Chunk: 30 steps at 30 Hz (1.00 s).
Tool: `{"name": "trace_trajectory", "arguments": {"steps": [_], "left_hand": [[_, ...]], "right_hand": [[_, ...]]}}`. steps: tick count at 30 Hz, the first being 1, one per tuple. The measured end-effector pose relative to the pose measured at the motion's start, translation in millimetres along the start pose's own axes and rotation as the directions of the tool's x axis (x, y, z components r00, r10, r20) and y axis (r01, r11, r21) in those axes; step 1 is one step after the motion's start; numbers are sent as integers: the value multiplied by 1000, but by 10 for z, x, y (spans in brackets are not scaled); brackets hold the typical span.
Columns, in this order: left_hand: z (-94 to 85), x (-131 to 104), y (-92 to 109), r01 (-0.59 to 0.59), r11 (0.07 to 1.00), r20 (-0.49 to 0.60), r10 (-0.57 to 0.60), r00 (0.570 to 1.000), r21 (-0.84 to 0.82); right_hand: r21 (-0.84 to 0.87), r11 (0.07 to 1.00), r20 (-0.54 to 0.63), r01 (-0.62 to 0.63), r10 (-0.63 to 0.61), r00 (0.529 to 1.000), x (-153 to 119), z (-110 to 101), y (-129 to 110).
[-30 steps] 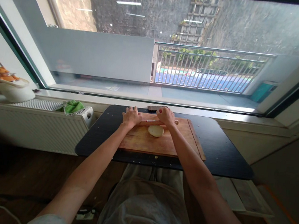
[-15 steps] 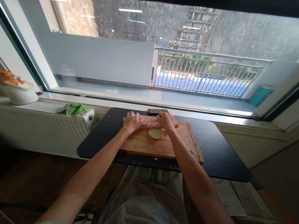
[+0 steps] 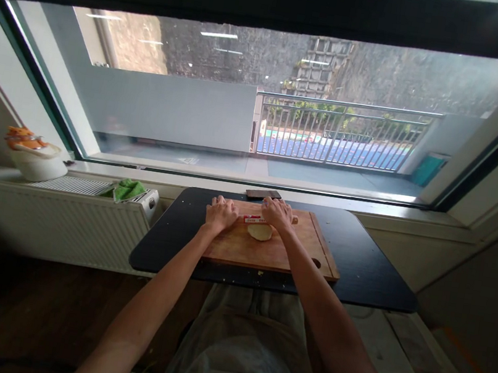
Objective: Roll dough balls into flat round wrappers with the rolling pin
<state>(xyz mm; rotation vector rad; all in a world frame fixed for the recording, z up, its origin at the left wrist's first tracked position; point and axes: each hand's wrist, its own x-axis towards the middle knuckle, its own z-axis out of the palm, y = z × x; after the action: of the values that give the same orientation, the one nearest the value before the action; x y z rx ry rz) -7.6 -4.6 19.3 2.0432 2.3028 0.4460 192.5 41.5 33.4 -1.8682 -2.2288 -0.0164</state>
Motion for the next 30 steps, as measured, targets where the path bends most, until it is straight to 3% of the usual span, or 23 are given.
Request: {"name": "trace_trajectory", "arguments": {"steps": [12,30], "left_hand": [[21,-46,-24,-39,999,-8,39,999,15],[12,-189,-18,-47,999,-43,47,998,1]], "right_hand": [[-12,1000,-34,-8,8,999,-140,106,21],[-41,999,-93,-6,3,996,-492,8,-54]]}}
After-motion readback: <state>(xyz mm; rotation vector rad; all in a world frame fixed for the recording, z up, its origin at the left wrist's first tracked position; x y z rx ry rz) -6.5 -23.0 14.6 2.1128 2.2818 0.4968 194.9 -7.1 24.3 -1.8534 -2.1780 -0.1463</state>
